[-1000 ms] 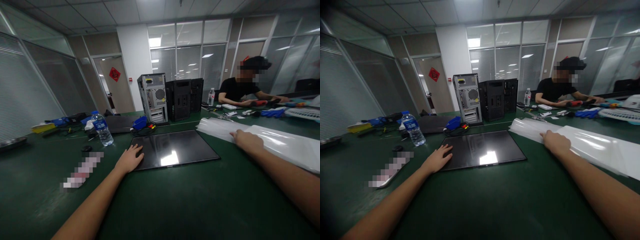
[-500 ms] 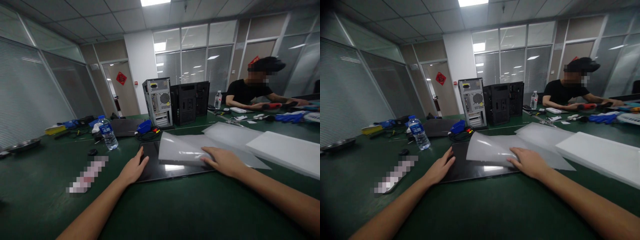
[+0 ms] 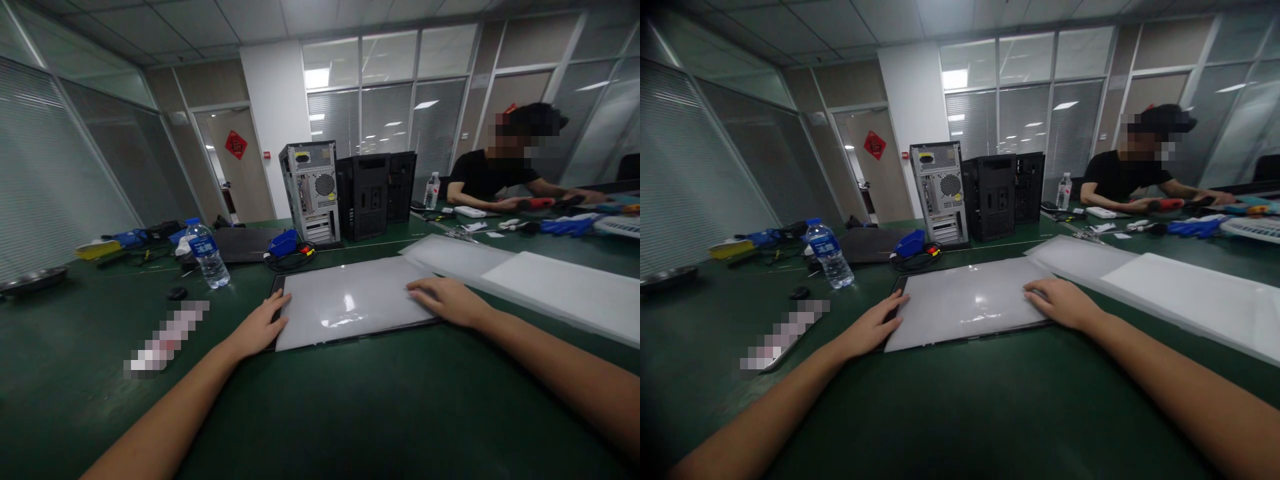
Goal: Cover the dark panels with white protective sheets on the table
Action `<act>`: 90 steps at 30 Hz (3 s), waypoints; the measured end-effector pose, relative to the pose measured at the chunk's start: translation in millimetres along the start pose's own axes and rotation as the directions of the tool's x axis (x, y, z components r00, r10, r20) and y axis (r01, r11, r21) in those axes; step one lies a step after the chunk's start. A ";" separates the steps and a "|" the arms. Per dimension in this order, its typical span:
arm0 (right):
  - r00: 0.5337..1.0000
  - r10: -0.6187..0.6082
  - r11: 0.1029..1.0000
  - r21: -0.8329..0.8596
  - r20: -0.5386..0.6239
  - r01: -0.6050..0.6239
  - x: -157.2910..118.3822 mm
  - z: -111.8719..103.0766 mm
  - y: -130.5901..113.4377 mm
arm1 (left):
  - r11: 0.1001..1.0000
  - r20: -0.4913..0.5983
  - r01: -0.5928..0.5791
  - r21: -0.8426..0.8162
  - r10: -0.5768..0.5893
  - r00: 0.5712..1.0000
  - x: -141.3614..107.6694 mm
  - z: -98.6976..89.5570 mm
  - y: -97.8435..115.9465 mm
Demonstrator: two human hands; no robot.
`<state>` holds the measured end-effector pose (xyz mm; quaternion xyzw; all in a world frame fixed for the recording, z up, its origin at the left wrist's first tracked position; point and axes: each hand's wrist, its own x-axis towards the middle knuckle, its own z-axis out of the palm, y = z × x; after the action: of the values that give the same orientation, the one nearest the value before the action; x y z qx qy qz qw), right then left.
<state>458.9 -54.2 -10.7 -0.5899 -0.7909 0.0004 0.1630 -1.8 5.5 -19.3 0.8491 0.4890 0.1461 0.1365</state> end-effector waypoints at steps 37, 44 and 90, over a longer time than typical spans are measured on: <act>0.790 0.563 0.756 -0.234 -0.243 -0.611 -14.5 -1.7 130.9 | 0.979 0.108 0.054 0.195 -0.076 0.991 -0.5 2.9 -7.3; 0.840 0.400 0.836 -0.229 -0.367 -0.499 -7.2 -13.8 73.5 | 0.981 0.112 0.043 0.192 -0.066 0.991 -0.8 0.8 -9.1; 0.998 -0.044 0.997 -0.058 0.041 0.046 -2.5 -5.1 26.7 | 0.980 0.024 0.016 0.200 -0.021 0.999 -2.0 -6.4 -1.5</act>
<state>485.8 -49.3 -11.7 -0.5764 -0.8067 -0.0147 0.1298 -6.4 5.1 -14.2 0.8558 0.5072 0.0839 0.0584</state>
